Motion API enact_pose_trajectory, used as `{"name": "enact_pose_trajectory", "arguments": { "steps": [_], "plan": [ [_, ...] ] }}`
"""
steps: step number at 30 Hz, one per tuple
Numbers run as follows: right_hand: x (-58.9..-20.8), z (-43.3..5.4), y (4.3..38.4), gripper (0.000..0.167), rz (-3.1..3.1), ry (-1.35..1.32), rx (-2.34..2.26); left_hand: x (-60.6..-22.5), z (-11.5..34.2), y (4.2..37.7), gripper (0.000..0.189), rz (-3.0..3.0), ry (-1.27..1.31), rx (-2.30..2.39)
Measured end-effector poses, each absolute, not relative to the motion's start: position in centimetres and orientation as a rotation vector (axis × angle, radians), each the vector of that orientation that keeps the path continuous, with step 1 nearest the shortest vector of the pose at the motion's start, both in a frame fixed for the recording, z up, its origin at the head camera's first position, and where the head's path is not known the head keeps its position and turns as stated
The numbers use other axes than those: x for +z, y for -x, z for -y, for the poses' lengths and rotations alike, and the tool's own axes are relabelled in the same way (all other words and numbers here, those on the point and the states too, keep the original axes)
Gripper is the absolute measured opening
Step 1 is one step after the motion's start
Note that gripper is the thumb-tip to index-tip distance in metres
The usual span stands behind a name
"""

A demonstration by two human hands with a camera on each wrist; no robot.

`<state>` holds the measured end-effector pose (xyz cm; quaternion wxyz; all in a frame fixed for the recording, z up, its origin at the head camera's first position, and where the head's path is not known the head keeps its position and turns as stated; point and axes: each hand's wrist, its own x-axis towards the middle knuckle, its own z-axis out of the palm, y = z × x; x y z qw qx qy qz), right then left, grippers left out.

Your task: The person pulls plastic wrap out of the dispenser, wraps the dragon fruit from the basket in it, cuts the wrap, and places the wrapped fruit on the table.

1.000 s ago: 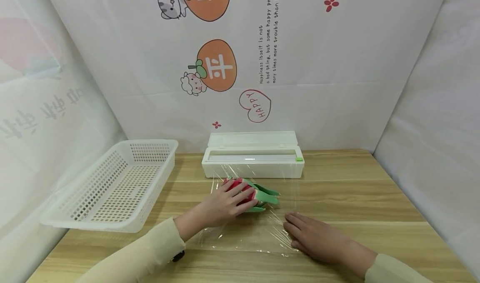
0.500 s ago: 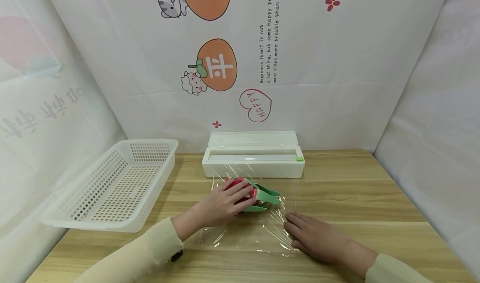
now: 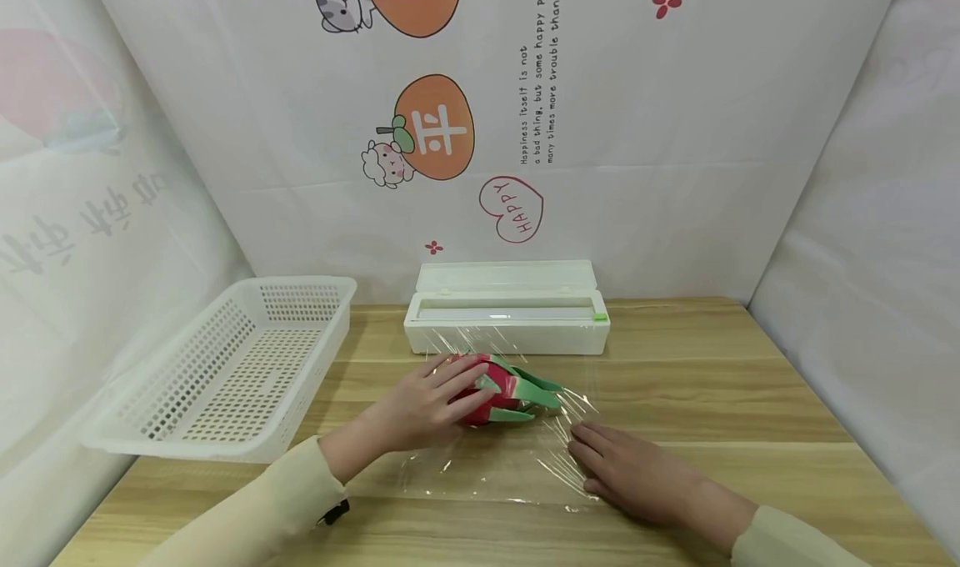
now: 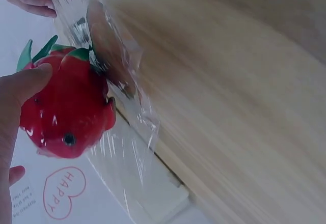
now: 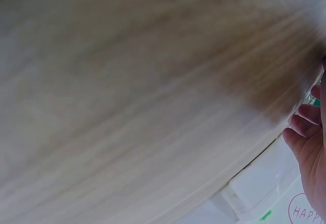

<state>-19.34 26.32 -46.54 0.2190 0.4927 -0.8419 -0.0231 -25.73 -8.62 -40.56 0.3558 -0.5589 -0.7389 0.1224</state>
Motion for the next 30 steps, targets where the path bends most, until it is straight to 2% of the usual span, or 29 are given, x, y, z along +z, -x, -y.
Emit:
{"name": "enact_pose_trajectory", "arguments": {
  "steps": [4, 15, 23, 30],
  "plan": [
    [-46.5, -26.4, 19.3, 0.046, 2.342, -1.359, -0.063, -40.3, 9.5, 25.6, 0.069, 1.885, 1.455, 0.353],
    [-45.9, -26.3, 19.2, 0.047, 2.372, -1.375, -0.053, -39.8, 12.0, 25.0, 0.048, 1.808, 1.46, 0.371],
    [-45.9, -26.4, 19.3, 0.047, 2.357, -1.377, -0.057, -39.5, 13.7, 24.5, 0.07, 1.881, 1.478, 0.356],
    [-45.8, -26.5, 19.1, 0.05, 2.362, -1.364, -0.055, -40.4, 14.7, 23.8, 0.07, 1.962, 1.492, 0.35]
  ]
}}
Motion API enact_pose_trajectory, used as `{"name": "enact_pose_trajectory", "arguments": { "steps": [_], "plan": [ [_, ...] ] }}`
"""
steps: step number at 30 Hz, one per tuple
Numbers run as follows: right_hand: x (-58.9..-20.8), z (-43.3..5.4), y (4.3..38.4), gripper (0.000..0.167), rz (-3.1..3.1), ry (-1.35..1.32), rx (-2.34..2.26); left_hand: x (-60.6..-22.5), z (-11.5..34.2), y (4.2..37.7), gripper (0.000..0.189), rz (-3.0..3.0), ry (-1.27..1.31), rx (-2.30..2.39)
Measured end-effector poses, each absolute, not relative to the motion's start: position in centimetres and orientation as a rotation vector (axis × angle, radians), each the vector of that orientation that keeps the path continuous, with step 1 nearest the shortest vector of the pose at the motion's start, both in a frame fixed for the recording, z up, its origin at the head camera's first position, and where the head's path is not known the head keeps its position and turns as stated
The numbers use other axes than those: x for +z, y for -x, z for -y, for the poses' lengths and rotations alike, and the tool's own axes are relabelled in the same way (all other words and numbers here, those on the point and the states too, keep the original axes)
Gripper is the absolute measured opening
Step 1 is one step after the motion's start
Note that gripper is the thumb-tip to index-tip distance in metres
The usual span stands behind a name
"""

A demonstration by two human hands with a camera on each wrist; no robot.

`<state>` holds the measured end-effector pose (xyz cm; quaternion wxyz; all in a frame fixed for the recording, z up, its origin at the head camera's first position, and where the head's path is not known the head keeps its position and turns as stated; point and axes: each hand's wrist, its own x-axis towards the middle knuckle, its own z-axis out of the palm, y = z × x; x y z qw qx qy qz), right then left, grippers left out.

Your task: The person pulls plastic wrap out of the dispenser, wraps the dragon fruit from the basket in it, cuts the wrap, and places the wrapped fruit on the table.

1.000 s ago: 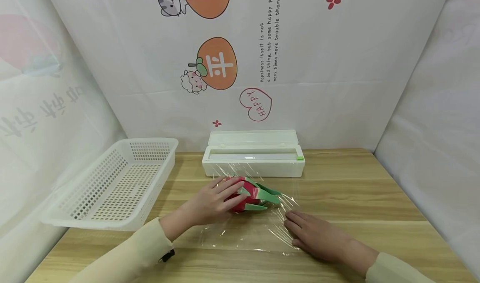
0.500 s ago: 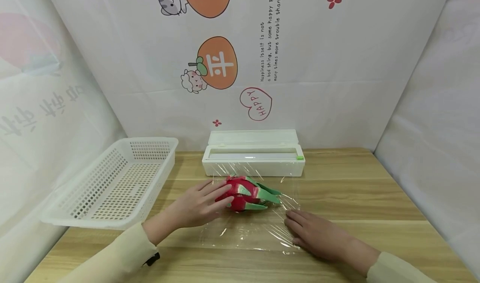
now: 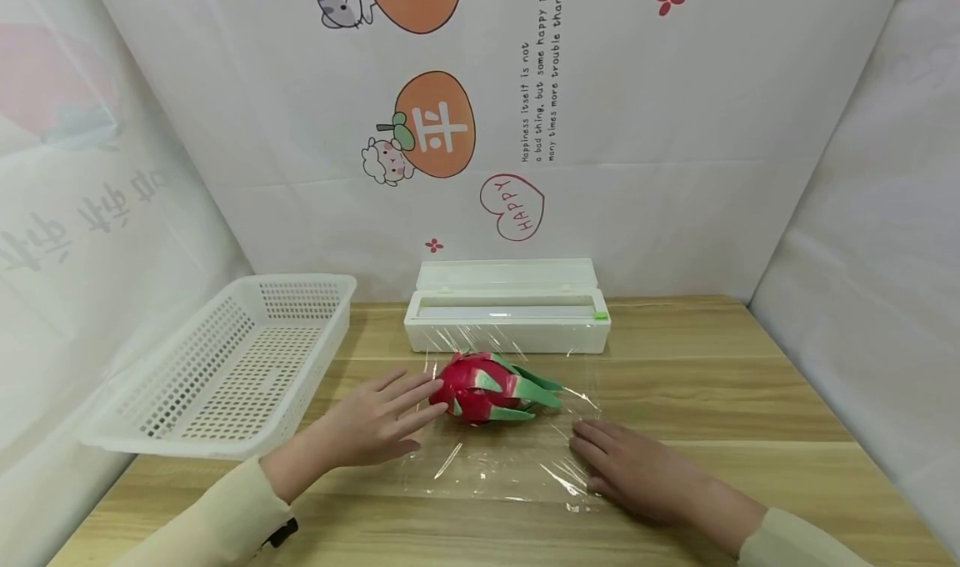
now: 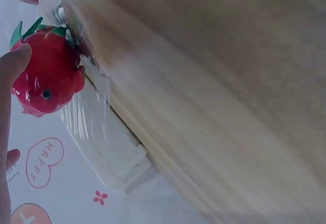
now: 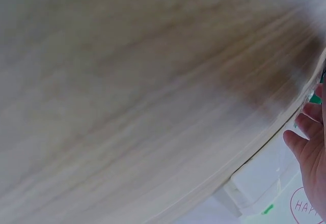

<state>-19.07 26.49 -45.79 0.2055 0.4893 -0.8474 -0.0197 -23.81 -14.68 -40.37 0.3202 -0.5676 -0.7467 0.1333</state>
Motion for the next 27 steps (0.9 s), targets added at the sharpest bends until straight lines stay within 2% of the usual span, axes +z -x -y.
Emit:
{"name": "enact_pose_trajectory", "arguments": {
  "steps": [7, 16, 27],
  "plan": [
    [-45.9, -26.7, 18.9, 0.052, 2.338, -1.373, -0.014, -41.1, 15.2, 23.3, 0.067, 1.962, 1.508, 0.43],
    [-45.9, -26.9, 18.5, 0.052, 2.314, -1.385, -0.01, -42.4, 16.1, 22.8, 0.055, 2.032, 1.612, 0.382],
    [-45.6, -27.1, 17.9, 0.052, 2.361, -1.374, -0.044, -43.5, 16.7, 22.0, 0.059, 2.117, 1.717, 0.418]
  ]
}}
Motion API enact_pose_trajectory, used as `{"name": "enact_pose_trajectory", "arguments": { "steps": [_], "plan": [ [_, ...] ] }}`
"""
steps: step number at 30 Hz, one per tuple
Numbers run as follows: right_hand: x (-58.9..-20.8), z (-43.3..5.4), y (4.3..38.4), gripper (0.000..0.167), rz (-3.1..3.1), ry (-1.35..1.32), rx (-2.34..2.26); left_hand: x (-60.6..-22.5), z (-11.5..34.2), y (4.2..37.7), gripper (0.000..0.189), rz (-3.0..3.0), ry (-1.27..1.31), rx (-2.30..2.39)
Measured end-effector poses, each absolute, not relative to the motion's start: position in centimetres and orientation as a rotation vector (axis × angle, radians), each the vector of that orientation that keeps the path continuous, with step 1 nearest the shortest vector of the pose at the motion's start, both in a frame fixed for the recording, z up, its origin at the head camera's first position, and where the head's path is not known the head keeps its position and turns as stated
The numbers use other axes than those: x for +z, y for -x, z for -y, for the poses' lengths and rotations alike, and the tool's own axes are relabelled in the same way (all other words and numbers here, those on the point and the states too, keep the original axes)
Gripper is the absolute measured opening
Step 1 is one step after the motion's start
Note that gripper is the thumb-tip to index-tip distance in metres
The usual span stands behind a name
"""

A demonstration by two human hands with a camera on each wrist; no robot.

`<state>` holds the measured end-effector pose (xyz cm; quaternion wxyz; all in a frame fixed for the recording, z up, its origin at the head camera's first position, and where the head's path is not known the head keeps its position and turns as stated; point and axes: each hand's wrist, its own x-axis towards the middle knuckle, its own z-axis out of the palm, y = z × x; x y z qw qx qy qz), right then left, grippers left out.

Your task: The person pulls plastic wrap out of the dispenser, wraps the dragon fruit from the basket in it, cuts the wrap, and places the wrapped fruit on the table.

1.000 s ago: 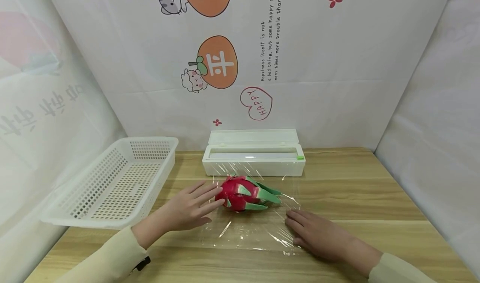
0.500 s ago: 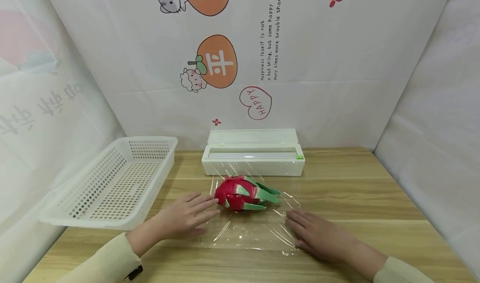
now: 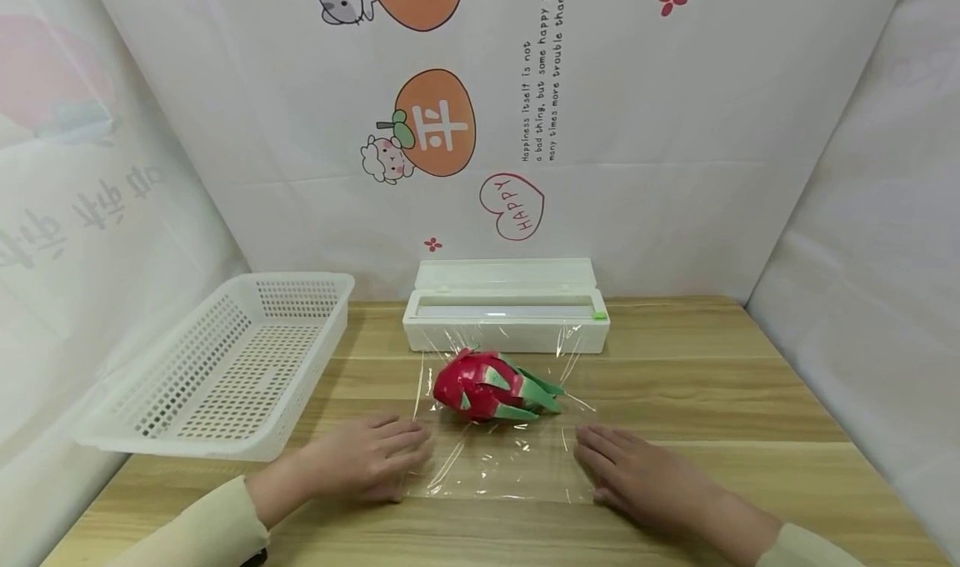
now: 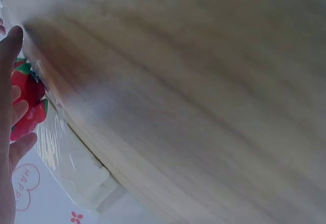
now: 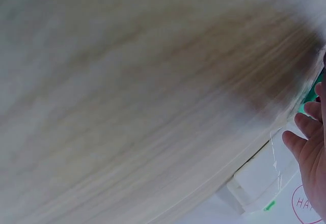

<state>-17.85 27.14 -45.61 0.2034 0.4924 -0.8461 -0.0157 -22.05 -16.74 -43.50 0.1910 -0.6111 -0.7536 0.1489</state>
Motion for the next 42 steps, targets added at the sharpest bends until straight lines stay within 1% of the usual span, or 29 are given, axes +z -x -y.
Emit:
{"name": "enact_pose_trajectory", "arguments": {
  "steps": [8, 18, 25, 32, 42],
  "plan": [
    [-45.8, -27.0, 17.9, 0.052, 2.317, -1.405, -0.019, -43.6, 16.7, 21.7, 0.05, 2.184, 1.799, 0.347],
    [-45.4, -27.1, 17.1, 0.053, 2.289, -1.449, 0.014, -43.5, 16.5, 21.4, 0.043, 2.171, 1.832, 0.354],
    [-45.3, -27.3, 16.7, 0.047, 2.273, -1.494, 0.07, -43.7, 16.3, 21.1, 0.031, 2.123, 1.854, 0.357],
    [-45.5, -27.5, 16.5, 0.044, 2.303, -1.449, 0.026, -44.0, 16.0, 21.0, 0.015, 2.004, 1.841, 0.337],
    [-45.9, -27.4, 16.7, 0.033, 2.238, -1.465, 0.072, -44.0, 15.8, 21.0, 0.009, 1.953, 1.826, 0.508]
  ]
}}
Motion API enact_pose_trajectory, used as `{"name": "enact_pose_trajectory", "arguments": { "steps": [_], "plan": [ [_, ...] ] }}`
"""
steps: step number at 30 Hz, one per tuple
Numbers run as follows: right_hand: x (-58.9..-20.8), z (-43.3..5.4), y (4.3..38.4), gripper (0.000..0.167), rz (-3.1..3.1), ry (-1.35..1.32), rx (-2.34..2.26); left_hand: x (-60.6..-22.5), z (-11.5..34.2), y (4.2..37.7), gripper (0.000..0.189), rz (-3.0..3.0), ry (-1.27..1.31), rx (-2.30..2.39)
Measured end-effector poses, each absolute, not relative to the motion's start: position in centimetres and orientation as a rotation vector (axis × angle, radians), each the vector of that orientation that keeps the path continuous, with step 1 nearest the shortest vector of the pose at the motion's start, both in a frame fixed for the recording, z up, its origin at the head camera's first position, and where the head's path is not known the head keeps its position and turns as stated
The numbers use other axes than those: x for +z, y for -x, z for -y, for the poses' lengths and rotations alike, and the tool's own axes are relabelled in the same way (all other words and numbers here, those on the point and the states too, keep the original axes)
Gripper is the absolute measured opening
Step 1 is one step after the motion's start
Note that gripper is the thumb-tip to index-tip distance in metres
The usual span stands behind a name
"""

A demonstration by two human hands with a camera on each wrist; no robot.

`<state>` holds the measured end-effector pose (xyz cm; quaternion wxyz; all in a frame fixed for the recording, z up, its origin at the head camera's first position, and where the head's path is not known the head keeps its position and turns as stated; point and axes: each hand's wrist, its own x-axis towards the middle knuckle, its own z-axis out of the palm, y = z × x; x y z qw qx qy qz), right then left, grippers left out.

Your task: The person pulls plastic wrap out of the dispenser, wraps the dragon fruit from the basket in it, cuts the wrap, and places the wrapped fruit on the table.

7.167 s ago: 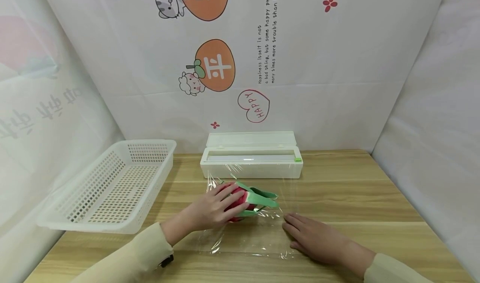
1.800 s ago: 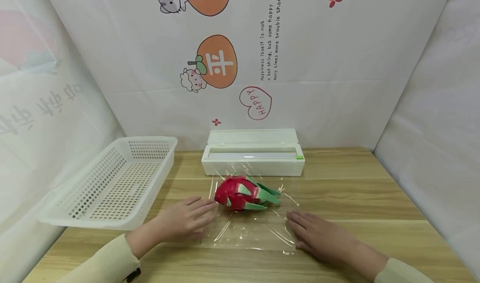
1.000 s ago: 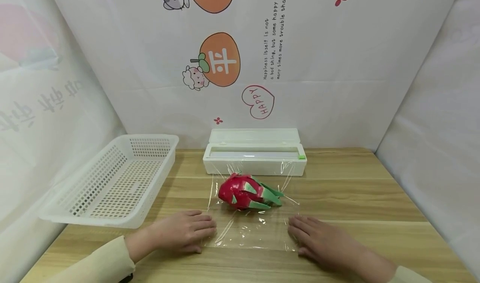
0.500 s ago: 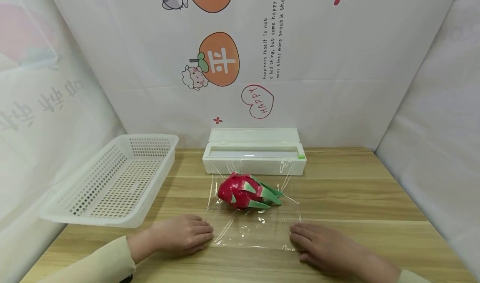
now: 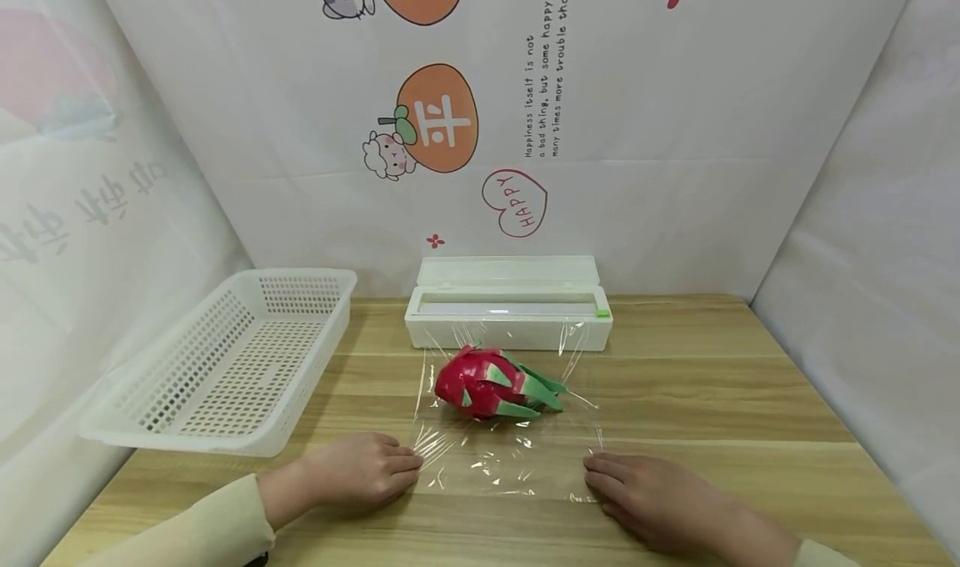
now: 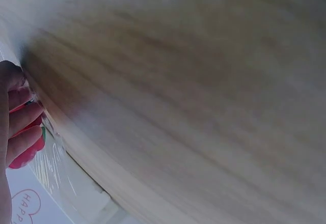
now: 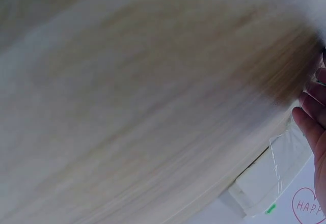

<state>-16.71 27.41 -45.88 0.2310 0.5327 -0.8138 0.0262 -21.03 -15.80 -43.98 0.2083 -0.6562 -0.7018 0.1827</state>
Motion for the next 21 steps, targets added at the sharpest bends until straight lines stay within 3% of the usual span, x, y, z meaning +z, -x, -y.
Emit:
{"name": "enact_pose_trajectory", "arguments": {
  "steps": [21],
  "plan": [
    [-46.27, -27.02, 17.63, 0.048, 2.106, -1.517, 0.026, -44.03, 16.25, 21.09, 0.01, 1.907, 1.771, 0.421]
  ]
}}
